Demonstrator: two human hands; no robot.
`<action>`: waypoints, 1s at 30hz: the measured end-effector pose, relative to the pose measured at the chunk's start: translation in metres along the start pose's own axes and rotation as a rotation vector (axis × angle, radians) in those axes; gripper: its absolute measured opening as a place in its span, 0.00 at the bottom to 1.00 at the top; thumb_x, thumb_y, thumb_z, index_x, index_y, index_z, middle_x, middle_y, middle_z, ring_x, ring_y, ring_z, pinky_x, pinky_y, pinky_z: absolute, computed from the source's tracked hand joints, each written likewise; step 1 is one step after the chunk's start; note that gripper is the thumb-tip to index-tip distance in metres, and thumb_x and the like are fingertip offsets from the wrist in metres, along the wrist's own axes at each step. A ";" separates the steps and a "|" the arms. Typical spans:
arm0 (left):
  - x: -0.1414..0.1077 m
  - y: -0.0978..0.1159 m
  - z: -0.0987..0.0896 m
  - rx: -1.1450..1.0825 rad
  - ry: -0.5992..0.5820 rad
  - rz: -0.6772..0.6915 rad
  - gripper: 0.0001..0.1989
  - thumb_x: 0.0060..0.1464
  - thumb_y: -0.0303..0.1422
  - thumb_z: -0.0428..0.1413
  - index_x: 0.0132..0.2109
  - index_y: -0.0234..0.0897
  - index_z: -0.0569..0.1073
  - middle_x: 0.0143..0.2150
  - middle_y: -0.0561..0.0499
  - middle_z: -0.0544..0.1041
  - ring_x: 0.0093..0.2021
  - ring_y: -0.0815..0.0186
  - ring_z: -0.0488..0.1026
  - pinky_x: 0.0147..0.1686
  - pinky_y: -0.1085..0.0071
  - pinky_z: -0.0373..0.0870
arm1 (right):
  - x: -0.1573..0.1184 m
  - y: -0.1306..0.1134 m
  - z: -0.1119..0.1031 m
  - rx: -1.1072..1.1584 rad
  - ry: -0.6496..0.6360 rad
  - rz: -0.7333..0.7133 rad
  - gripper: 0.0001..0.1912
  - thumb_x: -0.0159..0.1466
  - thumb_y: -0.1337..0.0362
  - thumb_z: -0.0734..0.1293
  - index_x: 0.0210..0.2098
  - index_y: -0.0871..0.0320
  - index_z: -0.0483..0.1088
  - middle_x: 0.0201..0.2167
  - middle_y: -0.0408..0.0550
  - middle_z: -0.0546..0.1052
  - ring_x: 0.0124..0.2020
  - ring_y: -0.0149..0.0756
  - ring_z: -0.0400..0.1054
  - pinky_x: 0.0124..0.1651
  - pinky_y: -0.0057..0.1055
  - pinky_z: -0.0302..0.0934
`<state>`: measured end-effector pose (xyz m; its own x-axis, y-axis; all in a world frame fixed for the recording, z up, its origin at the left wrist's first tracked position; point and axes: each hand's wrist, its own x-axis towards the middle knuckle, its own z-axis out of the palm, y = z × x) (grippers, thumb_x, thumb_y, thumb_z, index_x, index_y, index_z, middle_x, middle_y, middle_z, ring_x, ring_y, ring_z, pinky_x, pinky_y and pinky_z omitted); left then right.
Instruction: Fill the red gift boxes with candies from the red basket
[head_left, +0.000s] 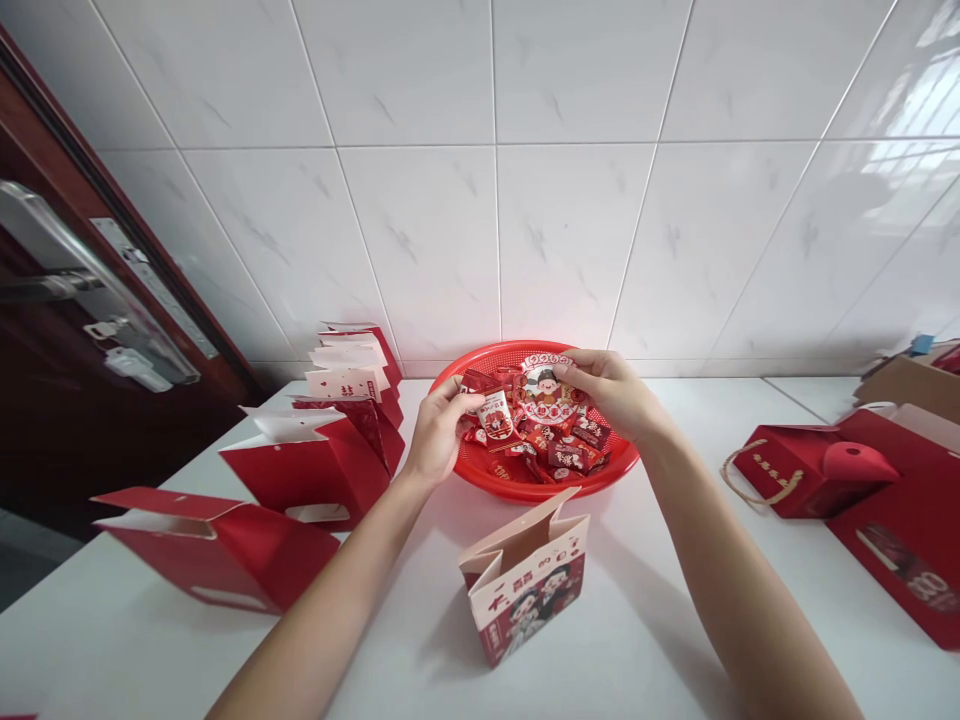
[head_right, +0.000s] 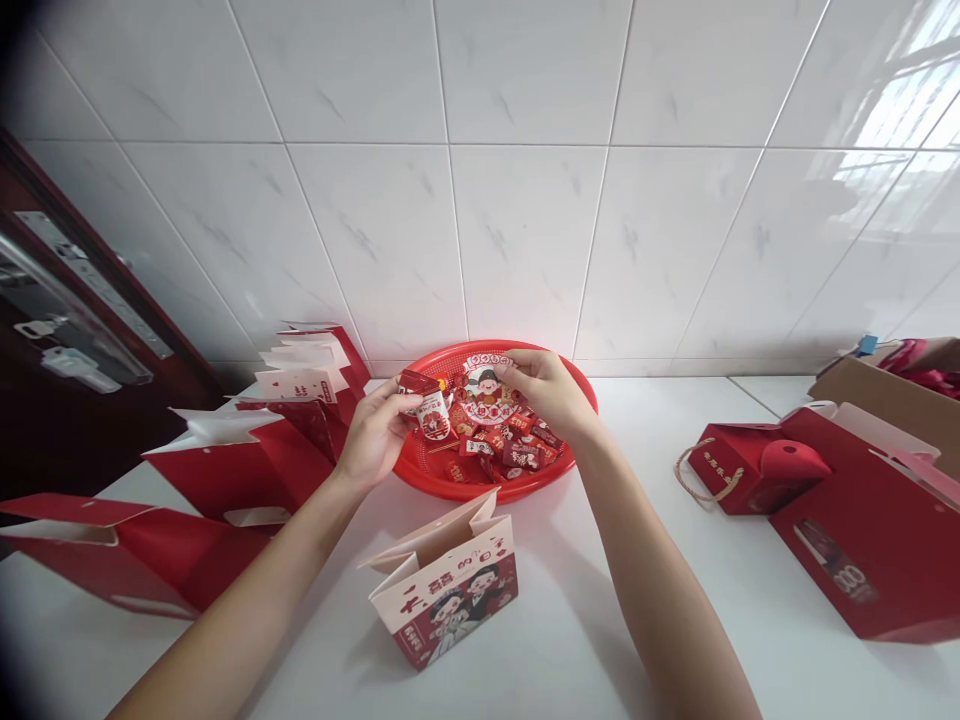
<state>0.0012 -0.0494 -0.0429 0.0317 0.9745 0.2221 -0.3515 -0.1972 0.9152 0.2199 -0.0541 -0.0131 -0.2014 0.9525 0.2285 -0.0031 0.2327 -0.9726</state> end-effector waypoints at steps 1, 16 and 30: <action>0.000 -0.001 -0.001 0.008 0.015 0.011 0.14 0.38 0.34 0.67 0.34 0.37 0.76 0.29 0.56 0.78 0.27 0.67 0.74 0.27 0.73 0.70 | 0.000 -0.001 0.001 0.033 0.014 -0.009 0.21 0.56 0.46 0.76 0.30 0.59 0.75 0.25 0.44 0.75 0.24 0.29 0.63 0.29 0.29 0.57; 0.000 -0.014 -0.009 0.453 -0.083 0.286 0.23 0.56 0.41 0.63 0.58 0.43 0.73 0.62 0.45 0.75 0.59 0.53 0.74 0.56 0.59 0.74 | -0.006 -0.008 0.013 -0.003 -0.088 -0.103 0.25 0.53 0.54 0.81 0.46 0.58 0.77 0.36 0.50 0.83 0.35 0.40 0.77 0.40 0.39 0.72; 0.000 -0.008 -0.008 0.457 -0.166 0.226 0.08 0.50 0.36 0.62 0.32 0.38 0.84 0.35 0.48 0.82 0.39 0.57 0.76 0.43 0.64 0.72 | -0.004 -0.003 0.017 -0.053 -0.143 -0.154 0.24 0.57 0.54 0.79 0.48 0.58 0.76 0.40 0.51 0.82 0.40 0.42 0.77 0.45 0.40 0.72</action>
<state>-0.0033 -0.0467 -0.0528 0.1629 0.8795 0.4471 0.0754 -0.4629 0.8832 0.2042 -0.0618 -0.0114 -0.3398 0.8680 0.3622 0.0061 0.3871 -0.9220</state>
